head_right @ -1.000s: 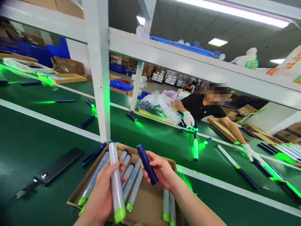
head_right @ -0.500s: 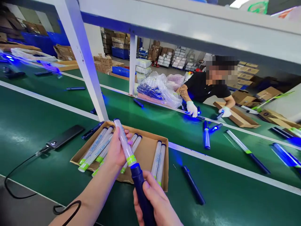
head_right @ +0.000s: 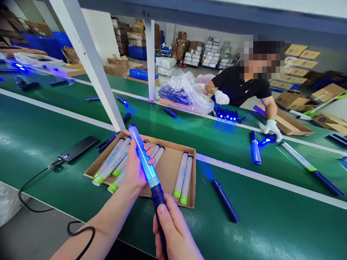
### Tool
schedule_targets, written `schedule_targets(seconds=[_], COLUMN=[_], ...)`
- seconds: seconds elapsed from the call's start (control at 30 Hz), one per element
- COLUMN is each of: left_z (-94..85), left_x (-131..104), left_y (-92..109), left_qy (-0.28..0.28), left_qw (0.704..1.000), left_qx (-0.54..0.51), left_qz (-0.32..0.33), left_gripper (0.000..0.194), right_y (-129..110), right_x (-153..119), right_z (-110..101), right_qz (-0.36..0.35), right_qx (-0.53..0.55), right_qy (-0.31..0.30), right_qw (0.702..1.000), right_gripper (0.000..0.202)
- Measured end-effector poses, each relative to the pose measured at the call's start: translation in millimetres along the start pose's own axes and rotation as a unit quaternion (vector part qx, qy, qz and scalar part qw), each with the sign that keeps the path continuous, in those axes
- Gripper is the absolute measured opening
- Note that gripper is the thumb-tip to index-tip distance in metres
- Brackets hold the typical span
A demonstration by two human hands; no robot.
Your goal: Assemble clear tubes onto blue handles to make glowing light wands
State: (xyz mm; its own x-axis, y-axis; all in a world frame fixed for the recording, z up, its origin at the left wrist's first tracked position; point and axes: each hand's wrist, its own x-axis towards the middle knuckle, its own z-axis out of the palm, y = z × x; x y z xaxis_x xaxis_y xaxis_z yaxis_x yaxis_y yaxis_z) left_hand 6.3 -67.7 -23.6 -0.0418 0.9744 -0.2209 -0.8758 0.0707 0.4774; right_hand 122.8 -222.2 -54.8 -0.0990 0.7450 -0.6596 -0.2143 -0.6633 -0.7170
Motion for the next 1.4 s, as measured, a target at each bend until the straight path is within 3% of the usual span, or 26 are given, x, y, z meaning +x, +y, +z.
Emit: schedule_targets(seconds=[0.23, 0.37, 0.63, 0.83, 0.93, 1.03, 1.1, 1.23, 1.4], left_z=[0.6, -1.6, -11.9, -6.9, -7.1, -12.5, -15.5, -10.4, 7.5], left_x=[-8.6, -8.1, -5.2, -8.8, 1.0, 21.6, 33.5, 35.7, 23.0], left_y=[-2.3, -4.3, -4.4, -7.9, -1.9, 14.4, 25.8, 32.6, 23.3], left_qy=[-0.035, -0.027, -0.046, -0.038, -0.011, 0.064, 0.091, 0.049, -0.004], left_qw=[0.997, 0.998, 0.997, 0.997, 0.996, 0.985, 0.980, 0.989, 0.994], left_qx=[0.061, 0.054, -0.002, 0.017, 0.082, 0.132, 0.135, 0.138, 0.110], left_qz=[-0.005, -0.022, -0.063, -0.057, -0.015, 0.087, 0.116, 0.029, -0.016], left_gripper=[0.042, 0.046, 0.043, 0.044, 0.044, 0.042, 0.041, 0.036, 0.044], right_y=[15.9, 12.7, 12.0, 13.9, 11.4, 17.9, 26.3, 27.3, -1.8], right_x=[0.5, -0.5, -4.2, 0.7, 2.7, 0.8, -1.8, -8.7, -14.8], right_z=[-7.1, -4.0, 6.4, 2.6, -2.5, -12.5, -20.5, -28.2, -17.7], right_qz=[-0.059, -0.007, 0.010, -0.009, -0.096, -0.207, -0.174, -0.035, -0.046], right_qx=[-0.094, -0.059, -0.012, -0.024, -0.117, -0.219, -0.194, -0.051, -0.046], right_qy=[0.021, 0.018, 0.027, 0.010, 0.018, 0.014, 0.032, 0.083, 0.038], right_qw=[0.994, 0.998, 1.000, 1.000, 0.988, 0.953, 0.965, 0.995, 0.997], right_gripper=[0.082, 0.094, 0.120, 0.101, 0.080, 0.064, 0.070, 0.092, 0.109])
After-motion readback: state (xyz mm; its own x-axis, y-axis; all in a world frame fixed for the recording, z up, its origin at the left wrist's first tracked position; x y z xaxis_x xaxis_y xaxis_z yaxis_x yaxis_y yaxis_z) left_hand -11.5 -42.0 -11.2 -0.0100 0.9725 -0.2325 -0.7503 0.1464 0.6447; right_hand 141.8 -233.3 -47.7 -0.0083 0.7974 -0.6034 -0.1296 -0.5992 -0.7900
